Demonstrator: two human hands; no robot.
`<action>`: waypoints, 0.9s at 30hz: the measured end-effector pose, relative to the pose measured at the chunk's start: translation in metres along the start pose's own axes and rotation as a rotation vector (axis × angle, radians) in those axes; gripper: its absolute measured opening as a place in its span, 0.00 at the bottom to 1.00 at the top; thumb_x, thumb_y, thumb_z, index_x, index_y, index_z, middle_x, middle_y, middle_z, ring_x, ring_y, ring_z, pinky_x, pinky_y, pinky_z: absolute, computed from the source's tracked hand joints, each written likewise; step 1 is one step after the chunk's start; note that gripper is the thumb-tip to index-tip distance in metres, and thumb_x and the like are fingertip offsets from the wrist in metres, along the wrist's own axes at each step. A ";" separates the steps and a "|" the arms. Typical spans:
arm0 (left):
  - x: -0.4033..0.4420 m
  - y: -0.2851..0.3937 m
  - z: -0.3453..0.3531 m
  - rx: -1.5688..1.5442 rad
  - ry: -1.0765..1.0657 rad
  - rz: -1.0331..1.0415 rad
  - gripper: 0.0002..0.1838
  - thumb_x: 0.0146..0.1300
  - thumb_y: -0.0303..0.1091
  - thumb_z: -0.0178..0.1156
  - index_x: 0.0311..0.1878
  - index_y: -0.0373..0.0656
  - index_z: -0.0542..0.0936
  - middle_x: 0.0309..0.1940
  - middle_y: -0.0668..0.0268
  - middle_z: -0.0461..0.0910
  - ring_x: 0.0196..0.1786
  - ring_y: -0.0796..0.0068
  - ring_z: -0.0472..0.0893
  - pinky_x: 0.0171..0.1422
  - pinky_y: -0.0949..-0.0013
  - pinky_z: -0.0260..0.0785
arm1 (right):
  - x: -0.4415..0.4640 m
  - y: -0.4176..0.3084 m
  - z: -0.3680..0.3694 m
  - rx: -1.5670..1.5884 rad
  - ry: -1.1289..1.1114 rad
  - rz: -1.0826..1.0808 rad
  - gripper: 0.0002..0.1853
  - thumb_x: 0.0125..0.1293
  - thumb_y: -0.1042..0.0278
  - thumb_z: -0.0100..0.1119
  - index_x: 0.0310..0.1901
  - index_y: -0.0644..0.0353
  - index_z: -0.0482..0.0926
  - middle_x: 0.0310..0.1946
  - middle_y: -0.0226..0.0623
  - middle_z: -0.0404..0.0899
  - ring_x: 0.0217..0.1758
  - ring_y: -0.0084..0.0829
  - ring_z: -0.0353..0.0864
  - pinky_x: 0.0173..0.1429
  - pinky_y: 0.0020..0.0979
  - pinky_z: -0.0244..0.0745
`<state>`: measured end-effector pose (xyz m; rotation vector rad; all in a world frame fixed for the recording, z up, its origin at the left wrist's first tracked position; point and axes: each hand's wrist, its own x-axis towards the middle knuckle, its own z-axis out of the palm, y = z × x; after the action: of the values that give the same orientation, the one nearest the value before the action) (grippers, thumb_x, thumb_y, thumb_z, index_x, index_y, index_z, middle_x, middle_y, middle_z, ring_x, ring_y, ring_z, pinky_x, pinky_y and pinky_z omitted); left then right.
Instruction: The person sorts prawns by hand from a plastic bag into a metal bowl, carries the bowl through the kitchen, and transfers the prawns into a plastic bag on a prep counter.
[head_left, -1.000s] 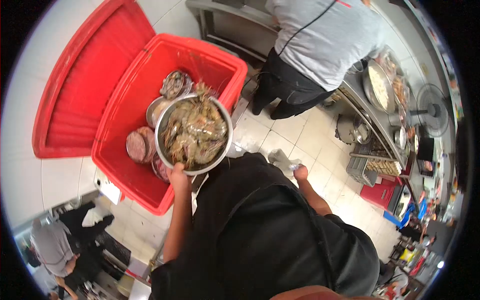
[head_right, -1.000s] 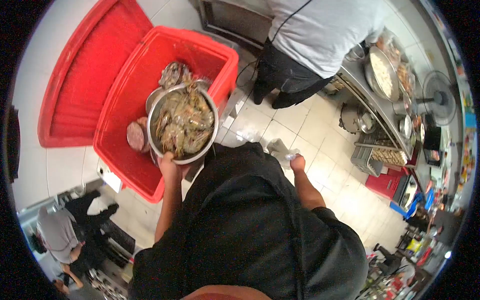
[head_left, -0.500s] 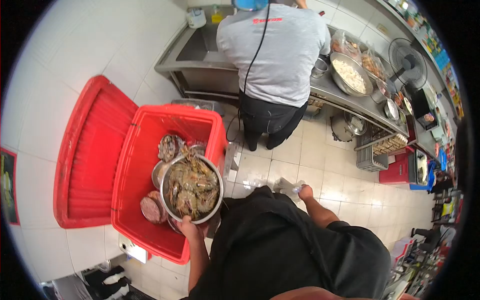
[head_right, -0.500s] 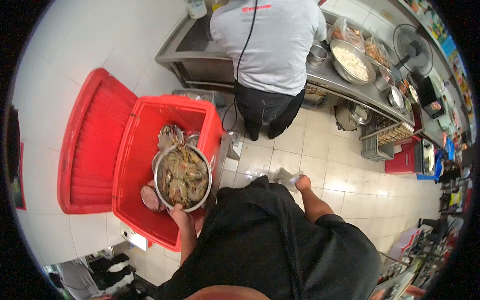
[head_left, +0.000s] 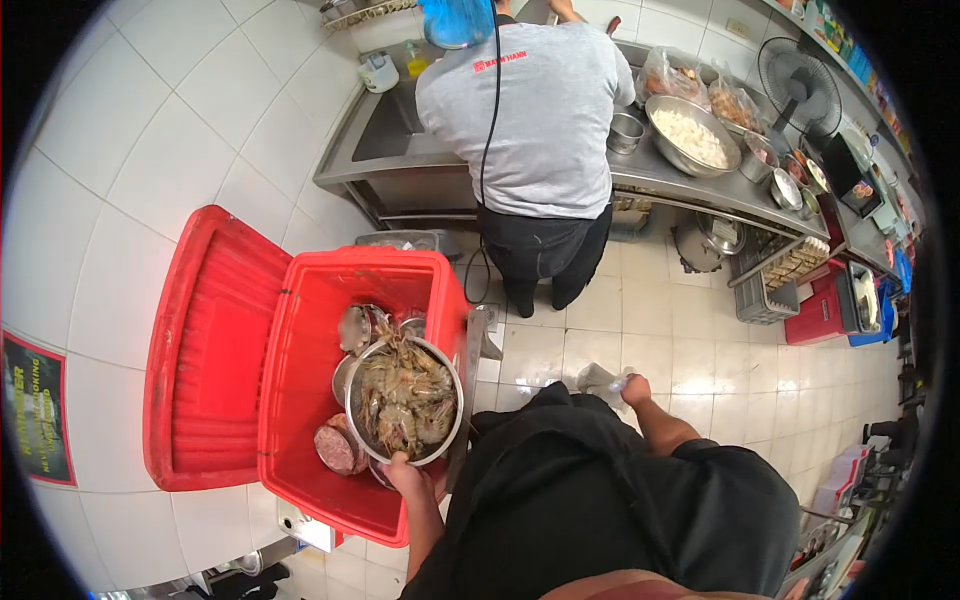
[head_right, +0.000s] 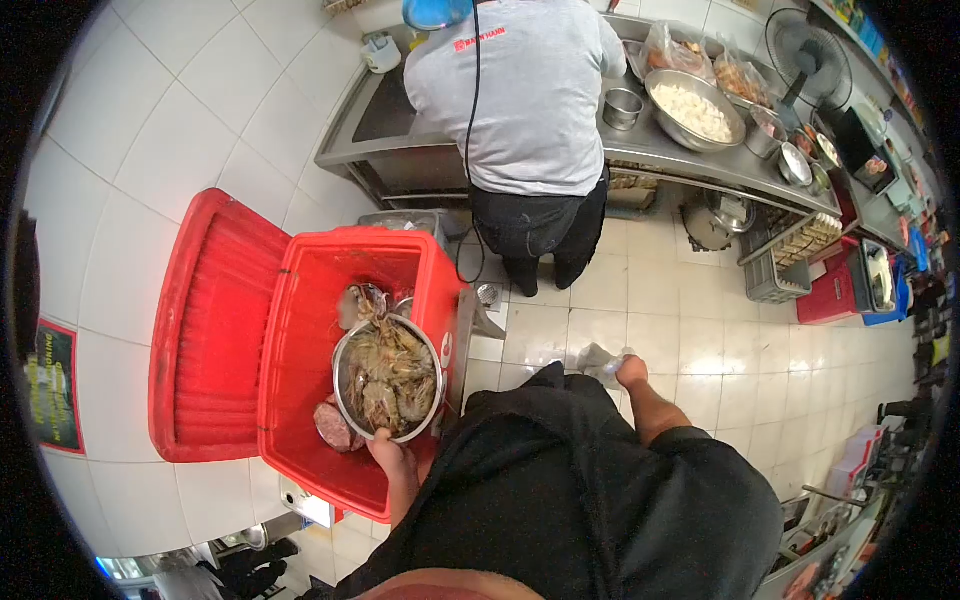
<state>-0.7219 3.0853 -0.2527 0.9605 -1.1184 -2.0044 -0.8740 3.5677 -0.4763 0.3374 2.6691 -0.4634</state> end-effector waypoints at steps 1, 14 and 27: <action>0.001 -0.001 -0.003 -0.004 0.001 -0.016 0.30 0.43 0.19 0.47 0.57 0.29 0.69 0.51 0.55 0.74 0.50 0.60 0.77 0.54 0.62 0.71 | 0.001 0.003 0.001 -0.006 -0.005 -0.006 0.14 0.53 0.66 0.54 0.39 0.60 0.83 0.39 0.50 0.82 0.43 0.46 0.82 0.49 0.40 0.77; 0.005 -0.005 -0.005 -0.004 -0.022 0.020 0.32 0.41 0.19 0.48 0.58 0.29 0.68 0.53 0.55 0.74 0.52 0.60 0.76 0.58 0.62 0.70 | -0.013 0.010 -0.001 -0.024 0.015 0.009 0.13 0.52 0.66 0.57 0.39 0.61 0.82 0.39 0.50 0.82 0.44 0.47 0.81 0.50 0.40 0.77; 0.003 -0.004 -0.008 -0.010 0.050 -0.020 0.28 0.42 0.18 0.49 0.54 0.31 0.72 0.50 0.58 0.75 0.49 0.62 0.77 0.54 0.65 0.71 | -0.034 0.018 0.003 -0.036 -0.001 0.025 0.15 0.54 0.65 0.56 0.41 0.63 0.82 0.40 0.52 0.81 0.45 0.48 0.81 0.51 0.41 0.76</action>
<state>-0.7179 3.0811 -0.2597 1.0143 -1.0745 -1.9889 -0.8370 3.5773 -0.4694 0.3589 2.6658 -0.4077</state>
